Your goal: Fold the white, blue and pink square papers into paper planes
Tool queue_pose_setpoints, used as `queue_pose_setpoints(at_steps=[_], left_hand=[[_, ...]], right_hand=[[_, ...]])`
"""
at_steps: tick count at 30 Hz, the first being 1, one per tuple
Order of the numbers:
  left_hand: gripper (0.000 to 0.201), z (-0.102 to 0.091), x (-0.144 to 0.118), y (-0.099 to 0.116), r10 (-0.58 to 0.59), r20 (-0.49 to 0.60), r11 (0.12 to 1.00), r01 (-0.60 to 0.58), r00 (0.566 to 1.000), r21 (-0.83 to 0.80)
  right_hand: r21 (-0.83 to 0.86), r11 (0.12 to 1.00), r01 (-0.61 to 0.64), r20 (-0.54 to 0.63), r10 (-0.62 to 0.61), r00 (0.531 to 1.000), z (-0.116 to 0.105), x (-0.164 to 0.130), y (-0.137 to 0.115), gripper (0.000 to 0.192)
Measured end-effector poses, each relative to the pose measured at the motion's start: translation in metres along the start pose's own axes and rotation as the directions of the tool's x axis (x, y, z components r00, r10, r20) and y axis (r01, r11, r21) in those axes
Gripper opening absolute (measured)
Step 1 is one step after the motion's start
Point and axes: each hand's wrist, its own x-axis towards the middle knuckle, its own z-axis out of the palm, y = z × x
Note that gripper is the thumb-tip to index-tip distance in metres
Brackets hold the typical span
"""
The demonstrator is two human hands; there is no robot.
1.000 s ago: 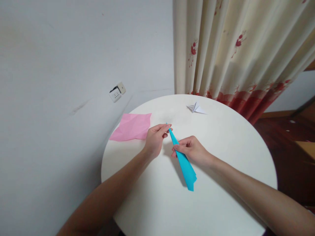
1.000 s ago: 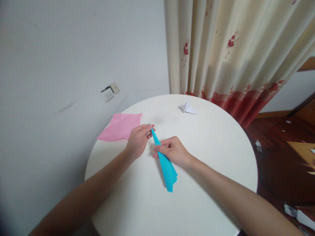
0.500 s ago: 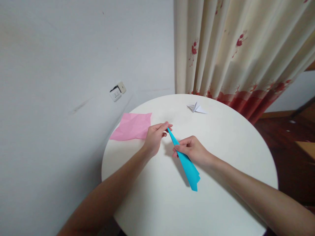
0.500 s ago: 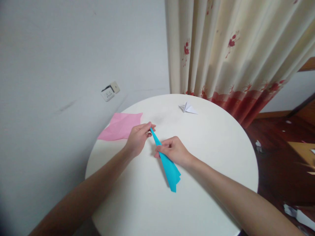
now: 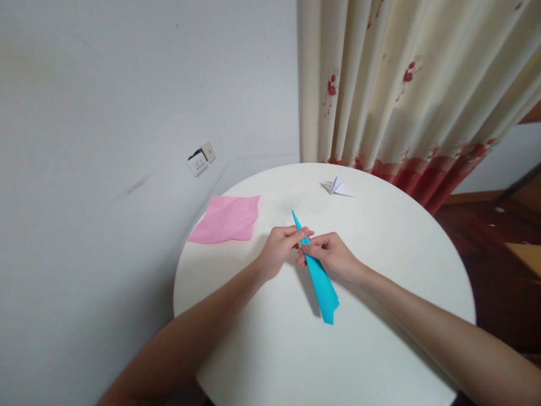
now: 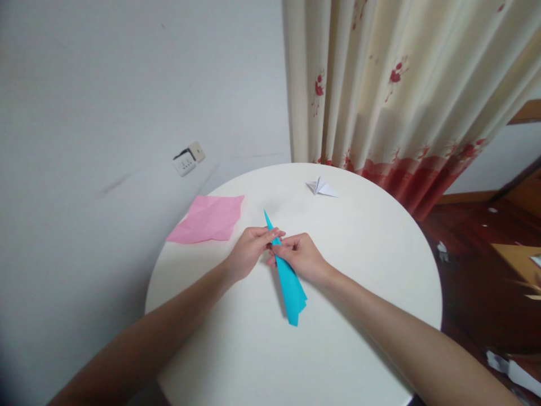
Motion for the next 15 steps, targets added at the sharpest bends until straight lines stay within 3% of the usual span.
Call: queue_pose_setpoints(at_steps=[6,11,15], left_hand=[[0.035,0.0048,-0.0042,0.0045,0.051,-0.05,0.999,-0.051,0.997,0.01],[0.042,0.0078,-0.0069,0.0063,-0.02,0.118,0.999,0.023,0.993,-0.025],[0.042,0.0072,-0.0056,0.0021,-0.032,0.036,0.999,0.033,0.999,-0.019]], right_hand=[[-0.008,1.0,-0.001,-0.002,0.001,1.0,0.0005,0.0004,0.0008,0.044],[0.12,0.993,-0.013,0.005,0.012,1.0,0.0014,0.0008,-0.0023,0.043],[0.132,0.991,-0.024,0.011,0.022,1.0,0.0026,0.0015,0.0,0.043]])
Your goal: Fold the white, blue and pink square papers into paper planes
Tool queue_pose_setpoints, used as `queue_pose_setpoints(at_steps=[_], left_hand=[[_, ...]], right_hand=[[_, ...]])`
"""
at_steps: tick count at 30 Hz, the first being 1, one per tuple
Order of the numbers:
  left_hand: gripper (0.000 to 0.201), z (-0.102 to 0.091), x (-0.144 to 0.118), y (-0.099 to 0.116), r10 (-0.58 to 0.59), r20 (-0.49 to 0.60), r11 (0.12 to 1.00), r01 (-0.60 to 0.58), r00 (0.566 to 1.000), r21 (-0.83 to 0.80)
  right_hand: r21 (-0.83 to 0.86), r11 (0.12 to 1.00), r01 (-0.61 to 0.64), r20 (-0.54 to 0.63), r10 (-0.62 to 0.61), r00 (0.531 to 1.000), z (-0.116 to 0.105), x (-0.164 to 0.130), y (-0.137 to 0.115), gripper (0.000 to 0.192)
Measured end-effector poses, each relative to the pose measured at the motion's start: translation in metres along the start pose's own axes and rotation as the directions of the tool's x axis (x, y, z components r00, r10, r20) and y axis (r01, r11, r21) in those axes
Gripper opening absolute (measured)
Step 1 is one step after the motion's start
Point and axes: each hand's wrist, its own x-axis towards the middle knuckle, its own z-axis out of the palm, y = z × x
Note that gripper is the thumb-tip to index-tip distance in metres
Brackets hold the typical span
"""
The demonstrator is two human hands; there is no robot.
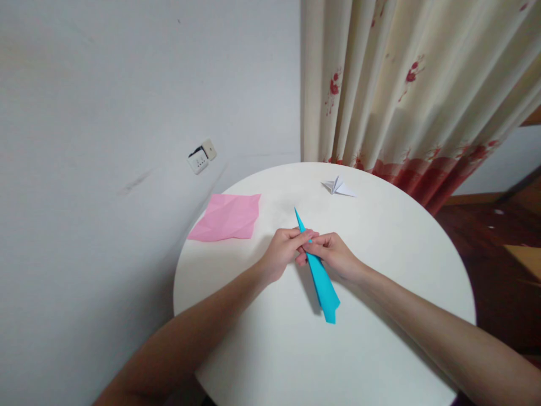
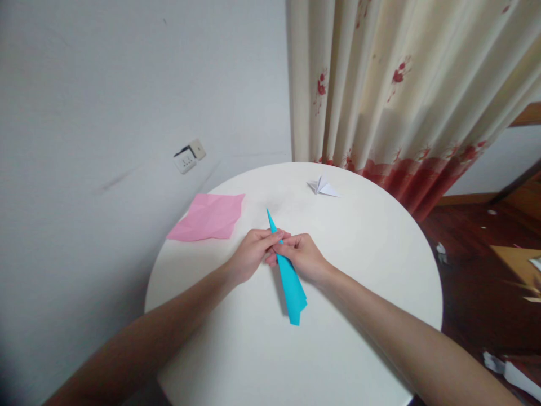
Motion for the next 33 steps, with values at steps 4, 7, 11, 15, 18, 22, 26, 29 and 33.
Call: queue_pose_setpoints(at_steps=[4,7,11,15,18,22,26,29,33], left_hand=[[0.033,-0.006,0.005,0.0,0.069,-0.169,0.998,-0.065,0.983,0.026],[0.032,-0.016,0.011,0.003,0.114,-0.255,0.993,-0.109,0.96,0.036],[0.034,-0.036,0.019,0.011,0.153,-0.357,0.987,-0.162,0.922,0.006],[0.036,-0.044,0.023,0.018,0.158,-0.386,0.977,-0.2,0.909,-0.071],[0.038,-0.036,0.02,0.017,0.111,-0.292,0.976,-0.159,0.95,-0.146],[0.039,-0.017,0.013,0.006,0.001,-0.119,0.986,-0.021,0.993,-0.168],[0.038,-0.009,0.01,-0.006,0.002,-0.1,0.993,-0.014,0.995,-0.117],[0.036,-0.008,0.009,-0.008,0.036,-0.138,0.996,-0.047,0.99,-0.076],[0.035,-0.004,0.007,-0.006,0.068,-0.137,0.994,-0.078,0.988,-0.074]], right_hand=[[-0.027,0.997,-0.077,0.034,0.078,0.996,0.0,0.0,0.003,0.039],[-0.047,0.99,-0.137,0.055,0.139,0.989,0.001,-0.002,0.002,0.039],[-0.023,0.985,-0.172,0.109,0.174,0.979,0.002,-0.003,0.001,0.042],[-0.065,0.982,-0.175,0.129,0.183,0.975,0.001,-0.003,0.0,0.045],[-0.069,0.985,-0.157,0.117,0.164,0.979,-0.002,-0.002,0.001,0.046],[-0.052,0.99,-0.13,0.077,0.134,0.988,-0.005,0.0,0.0,0.046],[-0.07,0.992,-0.104,0.054,0.107,0.993,-0.003,0.001,0.0,0.047],[-0.11,0.993,-0.049,-0.039,0.045,0.998,0.0,0.002,-0.001,0.045],[-0.2,0.98,0.0,-0.129,-0.027,0.991,0.001,0.003,-0.001,0.051]])
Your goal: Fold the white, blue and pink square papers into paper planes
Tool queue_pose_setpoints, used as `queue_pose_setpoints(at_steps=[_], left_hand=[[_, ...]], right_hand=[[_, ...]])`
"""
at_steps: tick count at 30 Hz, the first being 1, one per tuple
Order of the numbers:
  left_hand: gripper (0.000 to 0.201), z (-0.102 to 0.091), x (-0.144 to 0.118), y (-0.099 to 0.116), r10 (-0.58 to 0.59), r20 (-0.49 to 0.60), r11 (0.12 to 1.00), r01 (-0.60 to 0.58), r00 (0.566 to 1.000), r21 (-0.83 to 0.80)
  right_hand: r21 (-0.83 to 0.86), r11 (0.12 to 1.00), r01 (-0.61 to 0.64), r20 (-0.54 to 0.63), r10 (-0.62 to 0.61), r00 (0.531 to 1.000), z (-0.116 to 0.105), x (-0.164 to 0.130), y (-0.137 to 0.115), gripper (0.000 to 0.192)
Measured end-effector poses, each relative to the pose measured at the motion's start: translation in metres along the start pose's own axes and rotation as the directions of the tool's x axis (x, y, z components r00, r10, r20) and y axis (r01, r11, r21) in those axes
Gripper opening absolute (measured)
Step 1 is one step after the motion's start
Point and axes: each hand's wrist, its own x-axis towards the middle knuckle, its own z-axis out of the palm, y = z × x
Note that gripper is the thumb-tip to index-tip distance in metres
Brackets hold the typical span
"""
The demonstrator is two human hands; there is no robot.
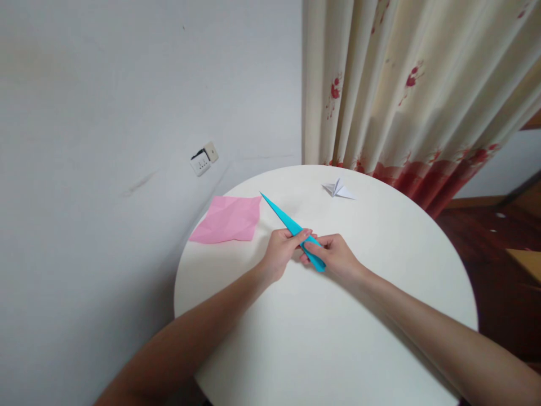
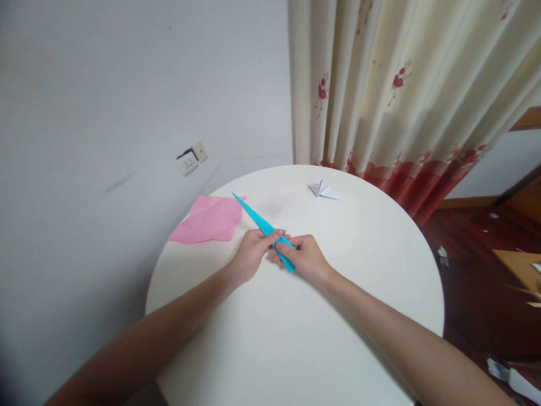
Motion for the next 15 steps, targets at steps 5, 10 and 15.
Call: queue_pose_setpoints(at_steps=[5,10,15], left_hand=[[0.047,0.004,-0.003,-0.001,-0.076,0.063,0.997,0.077,0.995,-0.016],[0.049,0.004,-0.003,-0.005,-0.104,0.09,0.994,0.106,0.991,-0.025],[0.042,-0.008,0.005,0.004,-0.065,0.03,0.998,0.066,0.997,-0.006]], right_hand=[[0.052,0.998,0.027,0.031,-0.028,0.999,-0.001,0.003,0.009,0.056],[0.116,0.992,0.041,0.064,-0.049,0.997,0.0,0.005,0.014,0.057],[0.184,0.982,-0.038,0.107,0.019,0.994,0.002,0.002,0.009,0.055]])
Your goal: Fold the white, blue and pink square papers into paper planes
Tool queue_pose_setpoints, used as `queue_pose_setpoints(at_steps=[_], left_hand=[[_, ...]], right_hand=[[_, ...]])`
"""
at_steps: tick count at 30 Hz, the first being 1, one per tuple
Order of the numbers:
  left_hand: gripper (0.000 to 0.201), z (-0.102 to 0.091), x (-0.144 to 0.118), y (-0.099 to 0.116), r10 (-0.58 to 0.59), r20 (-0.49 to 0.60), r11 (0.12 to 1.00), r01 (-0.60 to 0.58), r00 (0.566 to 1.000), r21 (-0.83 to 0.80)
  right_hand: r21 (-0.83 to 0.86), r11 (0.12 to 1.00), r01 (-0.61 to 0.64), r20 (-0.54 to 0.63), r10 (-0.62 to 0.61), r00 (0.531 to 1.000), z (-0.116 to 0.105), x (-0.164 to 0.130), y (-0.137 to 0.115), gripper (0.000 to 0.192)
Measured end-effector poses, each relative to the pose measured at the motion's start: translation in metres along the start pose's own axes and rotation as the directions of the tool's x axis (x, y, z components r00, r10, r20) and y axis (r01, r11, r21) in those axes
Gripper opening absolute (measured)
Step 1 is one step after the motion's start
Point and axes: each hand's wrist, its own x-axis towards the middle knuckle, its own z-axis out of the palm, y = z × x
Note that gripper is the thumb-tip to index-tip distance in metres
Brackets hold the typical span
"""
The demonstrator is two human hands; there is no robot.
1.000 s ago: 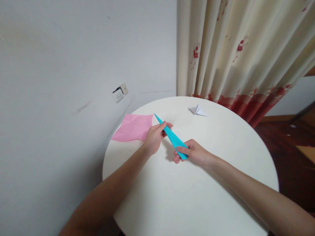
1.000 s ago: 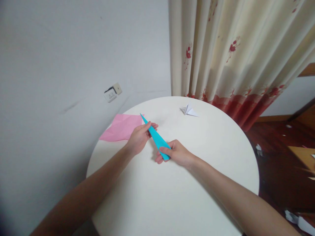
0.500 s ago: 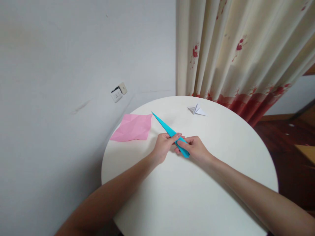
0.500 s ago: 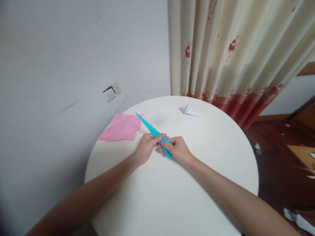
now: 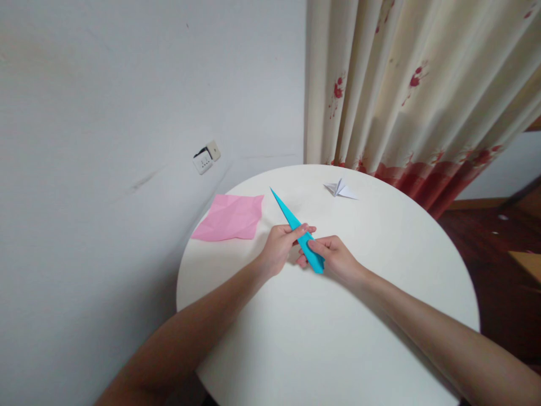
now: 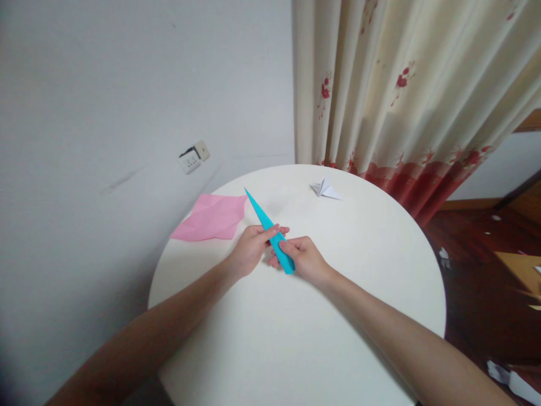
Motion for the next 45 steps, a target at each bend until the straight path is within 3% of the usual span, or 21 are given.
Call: queue_pose_setpoints(at_steps=[6,15,20,22,25,26,28,33,36,40,42,45], left_hand=[[0.032,-0.024,0.016,0.021,0.174,-0.153,0.983,-0.18,0.973,-0.024],[0.019,-0.055,0.032,0.036,0.175,-0.354,0.947,-0.255,0.919,-0.194],[0.025,-0.065,0.039,0.037,0.182,-0.47,0.909,-0.33,0.864,-0.255],[0.037,-0.058,0.036,0.035,0.157,-0.396,0.922,-0.278,0.905,-0.27],[0.047,-0.035,0.024,0.027,0.037,-0.093,0.972,-0.058,0.995,-0.227],[0.043,-0.026,0.019,0.023,0.013,-0.015,0.983,-0.016,1.0,-0.184],[0.036,-0.012,0.01,0.017,-0.014,0.042,0.99,0.02,0.999,-0.138],[0.031,-0.004,0.005,0.012,0.037,-0.045,0.993,-0.042,0.998,-0.113],[0.028,-0.016,0.012,0.02,0.104,-0.151,0.984,-0.124,0.983,-0.128],[0.019,-0.038,0.025,0.036,0.168,-0.337,0.945,-0.249,0.926,-0.213],[0.017,-0.042,0.028,0.039,0.158,-0.384,0.933,-0.265,0.91,-0.245],[0.02,-0.034,0.024,0.033,0.112,-0.311,0.954,-0.19,0.944,-0.233]], right_hand=[[0.016,0.998,-0.056,0.04,0.055,0.998,-0.001,-0.001,0.002,0.053],[-0.057,0.993,-0.099,0.091,0.104,0.99,-0.002,-0.004,0.003,0.054],[-0.035,0.992,-0.12,0.067,0.122,0.99,-0.001,-0.004,0.003,0.054],[0.004,0.993,-0.117,0.035,0.117,0.993,-0.001,-0.004,0.003,0.054],[0.006,0.996,-0.088,0.002,0.088,0.996,-0.001,-0.002,0.001,0.055],[-0.001,0.997,-0.078,-0.009,0.078,0.997,-0.001,-0.001,0.0,0.056],[-0.008,0.998,-0.066,-0.029,0.066,0.997,-0.002,0.0,-0.001,0.056],[-0.048,0.998,-0.028,-0.014,0.027,1.0,-0.002,0.0,-0.003,0.058],[-0.115,0.993,-0.013,0.027,0.016,0.999,-0.003,0.0,-0.001,0.059],[-0.129,0.989,-0.069,0.042,0.075,0.996,-0.006,0.004,0.006,0.057],[-0.091,0.991,-0.097,-0.019,0.095,0.995,-0.008,0.007,0.007,0.056],[-0.054,0.997,-0.059,-0.185,0.048,0.982,-0.013,0.009,0.002,0.059]])
